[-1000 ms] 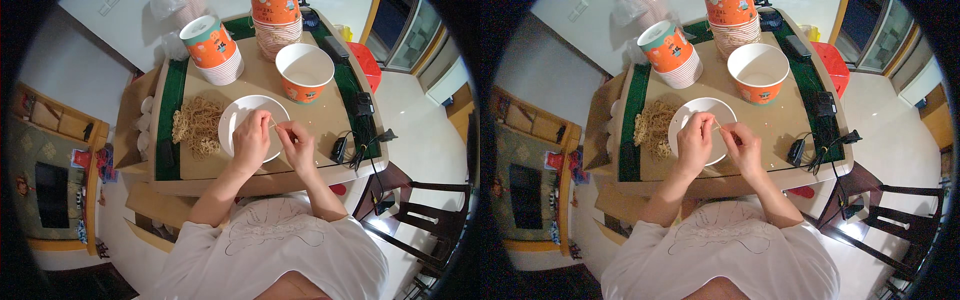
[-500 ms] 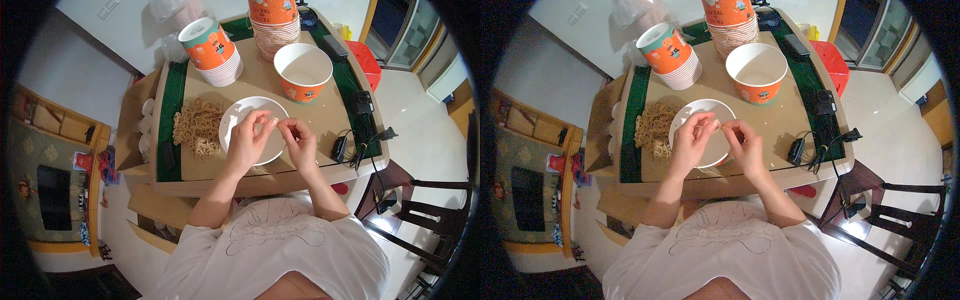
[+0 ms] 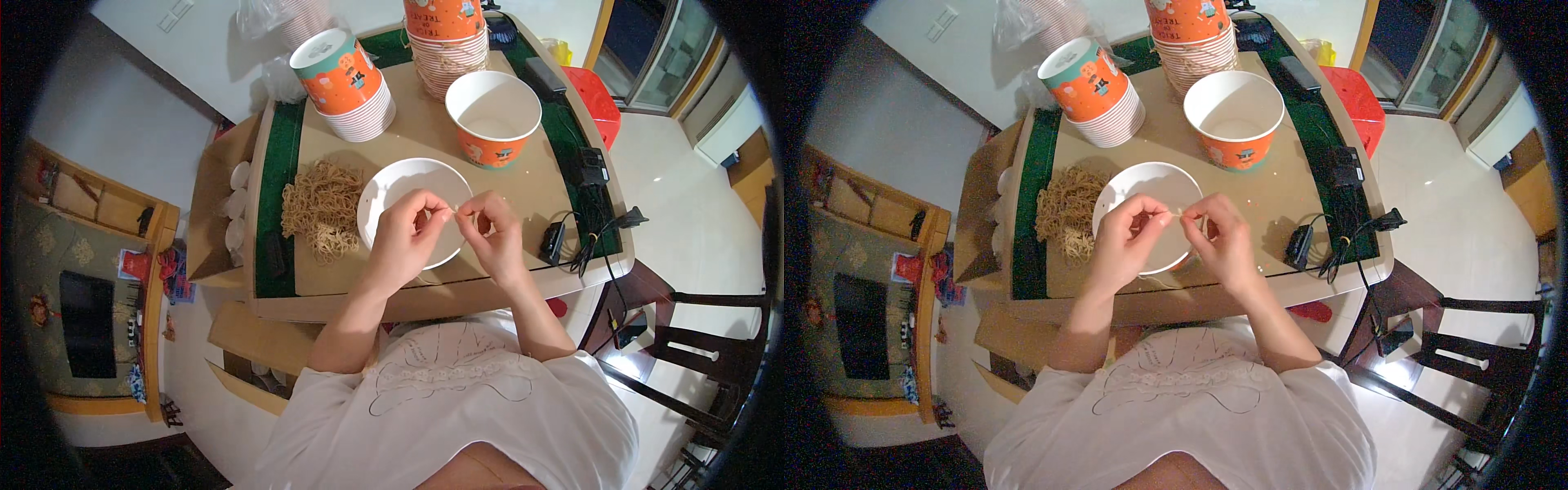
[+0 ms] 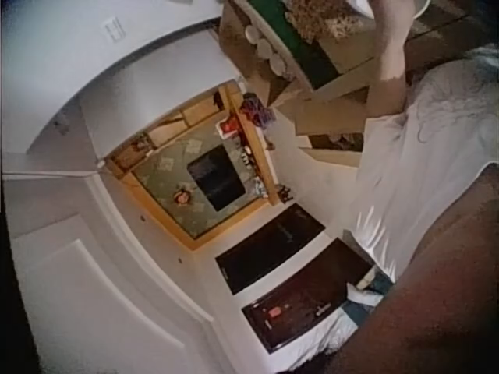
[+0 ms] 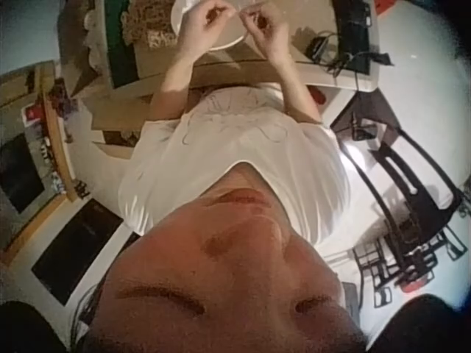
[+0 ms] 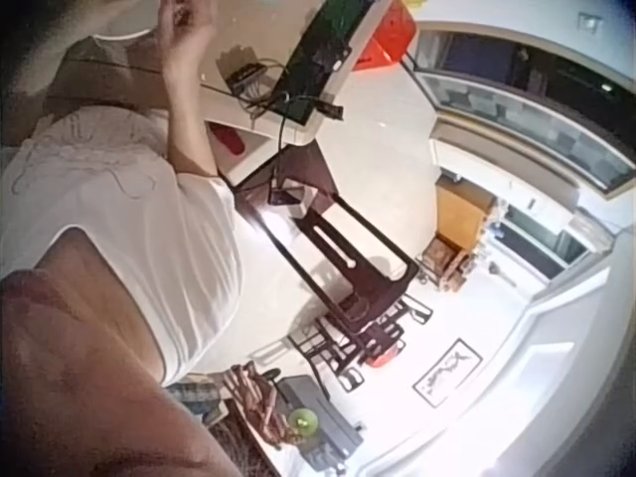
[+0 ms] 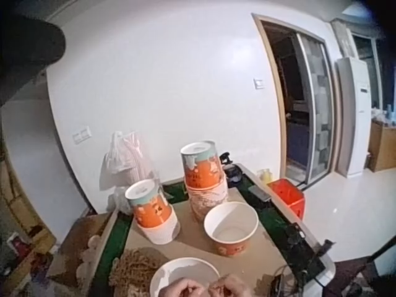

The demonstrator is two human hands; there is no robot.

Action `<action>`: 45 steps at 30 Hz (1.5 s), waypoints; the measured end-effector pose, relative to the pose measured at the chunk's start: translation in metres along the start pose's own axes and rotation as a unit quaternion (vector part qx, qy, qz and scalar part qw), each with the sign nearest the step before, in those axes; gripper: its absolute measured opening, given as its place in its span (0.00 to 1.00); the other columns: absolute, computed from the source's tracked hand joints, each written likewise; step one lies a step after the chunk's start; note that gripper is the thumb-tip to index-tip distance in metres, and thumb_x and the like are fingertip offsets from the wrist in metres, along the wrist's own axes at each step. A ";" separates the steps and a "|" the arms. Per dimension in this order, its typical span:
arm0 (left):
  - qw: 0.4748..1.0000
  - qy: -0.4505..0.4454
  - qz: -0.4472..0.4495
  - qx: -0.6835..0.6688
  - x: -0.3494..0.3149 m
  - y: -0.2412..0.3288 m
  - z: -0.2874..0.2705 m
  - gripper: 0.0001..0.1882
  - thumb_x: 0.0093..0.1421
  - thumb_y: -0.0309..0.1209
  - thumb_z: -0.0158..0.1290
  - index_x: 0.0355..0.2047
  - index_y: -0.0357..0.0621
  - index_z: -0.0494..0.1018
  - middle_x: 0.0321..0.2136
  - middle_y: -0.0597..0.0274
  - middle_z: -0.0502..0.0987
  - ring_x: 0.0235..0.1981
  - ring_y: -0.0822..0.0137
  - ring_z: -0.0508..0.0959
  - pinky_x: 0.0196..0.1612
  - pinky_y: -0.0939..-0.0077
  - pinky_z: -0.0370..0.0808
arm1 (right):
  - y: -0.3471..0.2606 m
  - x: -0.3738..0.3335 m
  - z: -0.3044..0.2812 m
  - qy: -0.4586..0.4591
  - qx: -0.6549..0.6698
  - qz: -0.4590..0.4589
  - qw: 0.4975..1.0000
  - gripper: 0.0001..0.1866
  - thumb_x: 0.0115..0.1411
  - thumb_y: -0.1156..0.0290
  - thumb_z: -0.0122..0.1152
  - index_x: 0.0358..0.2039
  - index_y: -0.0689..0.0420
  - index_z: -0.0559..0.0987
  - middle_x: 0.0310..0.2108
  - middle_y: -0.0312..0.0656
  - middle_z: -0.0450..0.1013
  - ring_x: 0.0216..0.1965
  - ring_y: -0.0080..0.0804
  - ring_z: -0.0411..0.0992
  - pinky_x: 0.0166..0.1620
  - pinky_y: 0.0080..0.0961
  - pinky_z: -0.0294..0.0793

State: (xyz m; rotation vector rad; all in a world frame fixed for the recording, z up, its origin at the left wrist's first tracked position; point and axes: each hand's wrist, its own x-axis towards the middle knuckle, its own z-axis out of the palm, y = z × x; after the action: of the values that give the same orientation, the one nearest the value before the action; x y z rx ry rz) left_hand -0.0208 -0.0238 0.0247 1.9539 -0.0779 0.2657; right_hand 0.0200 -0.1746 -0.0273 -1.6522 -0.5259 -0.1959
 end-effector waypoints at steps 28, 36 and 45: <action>0.962 0.000 -0.076 -0.264 -0.003 0.020 -0.015 0.05 0.61 0.29 0.49 0.33 0.41 0.69 0.28 0.67 0.75 0.17 0.85 0.63 0.19 0.92 0.58 | 0.004 0.009 -0.024 -0.176 -0.085 -0.078 0.978 0.12 0.52 0.81 0.58 0.39 0.55 0.76 0.32 0.41 0.68 0.30 0.33 0.69 0.33 0.24 0.69; 0.912 0.087 -0.109 -0.385 0.010 -0.016 -0.028 0.07 0.62 0.30 0.47 0.31 0.40 0.70 0.21 0.67 0.71 0.15 0.80 0.65 0.17 0.88 0.57 | -0.012 0.011 -0.038 -0.260 -0.166 -0.106 0.945 0.11 0.51 0.82 0.60 0.35 0.57 0.77 0.29 0.42 0.67 0.29 0.37 0.69 0.31 0.27 0.69; 0.876 0.092 -0.101 -0.462 0.007 -0.021 -0.027 0.08 0.63 0.31 0.46 0.32 0.40 0.70 0.20 0.67 0.70 0.17 0.79 0.66 0.17 0.87 0.58 | -0.022 0.025 -0.046 -0.282 -0.169 -0.106 0.938 0.08 0.53 0.80 0.58 0.34 0.59 0.77 0.29 0.43 0.68 0.30 0.38 0.70 0.33 0.28 0.70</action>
State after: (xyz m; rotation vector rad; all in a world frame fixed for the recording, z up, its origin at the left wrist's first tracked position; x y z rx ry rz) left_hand -0.0139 0.0094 0.0169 0.9636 0.1111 0.2155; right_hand 0.0404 -0.2121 0.0097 -1.9895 -1.1612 0.0419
